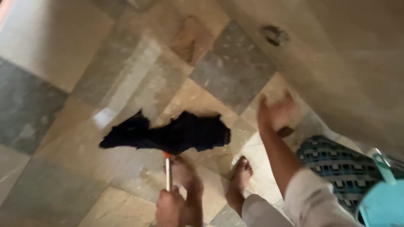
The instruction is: Cleaning a tiled entryway and stairs using a cloth attached to a pole.
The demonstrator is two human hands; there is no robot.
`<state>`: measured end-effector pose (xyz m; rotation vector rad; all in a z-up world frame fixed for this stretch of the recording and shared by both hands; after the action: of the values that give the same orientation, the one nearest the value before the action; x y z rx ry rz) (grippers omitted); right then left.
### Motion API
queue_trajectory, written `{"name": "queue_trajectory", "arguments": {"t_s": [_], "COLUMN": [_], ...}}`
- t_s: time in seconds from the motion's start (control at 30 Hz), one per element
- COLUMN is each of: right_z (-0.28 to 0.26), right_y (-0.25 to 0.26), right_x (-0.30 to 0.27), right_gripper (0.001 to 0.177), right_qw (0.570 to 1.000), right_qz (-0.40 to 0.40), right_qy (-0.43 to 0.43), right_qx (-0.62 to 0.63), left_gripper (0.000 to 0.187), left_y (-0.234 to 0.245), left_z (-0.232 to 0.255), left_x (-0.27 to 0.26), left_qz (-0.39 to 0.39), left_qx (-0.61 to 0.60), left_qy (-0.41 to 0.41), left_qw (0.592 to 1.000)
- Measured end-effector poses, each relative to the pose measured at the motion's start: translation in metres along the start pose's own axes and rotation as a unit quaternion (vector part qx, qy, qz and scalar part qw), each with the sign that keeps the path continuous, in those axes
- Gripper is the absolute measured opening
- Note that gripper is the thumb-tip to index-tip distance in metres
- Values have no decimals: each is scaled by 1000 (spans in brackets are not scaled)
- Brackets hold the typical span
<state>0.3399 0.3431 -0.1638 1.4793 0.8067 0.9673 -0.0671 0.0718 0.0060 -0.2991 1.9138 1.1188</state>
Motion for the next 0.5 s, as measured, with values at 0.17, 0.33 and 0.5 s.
{"name": "queue_trajectory", "arguments": {"t_s": [0.17,0.33,0.5], "right_z": [186,238,206], "right_y": [-2,-16,-32], "right_x": [-86,-87,-135], "right_gripper": [140,136,131], "right_qw": [945,897,808], "right_qz": [-98,-151,-212], "right_qy": [-180,-414,-528], "right_qx": [-255,-24,153], "left_gripper": [43,48,49], "left_y": [-49,-104,-49], "left_z": [-5,-21,-2], "left_x": [68,98,67], "left_qz": [14,19,32], "left_qx": [20,29,57], "left_qy": [18,-36,31], "left_qw": [1000,999,997]}}
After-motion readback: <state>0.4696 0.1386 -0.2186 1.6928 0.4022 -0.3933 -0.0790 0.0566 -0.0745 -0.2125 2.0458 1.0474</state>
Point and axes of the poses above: each hand's wrist, its own x-axis towards the middle knuckle, its own y-axis out of the back of the hand, z = x × y, the point moved 5 cm from there along x, towards the middle knuckle, and after that the axes turned 4 degrees about x, right-handed, at the moved point
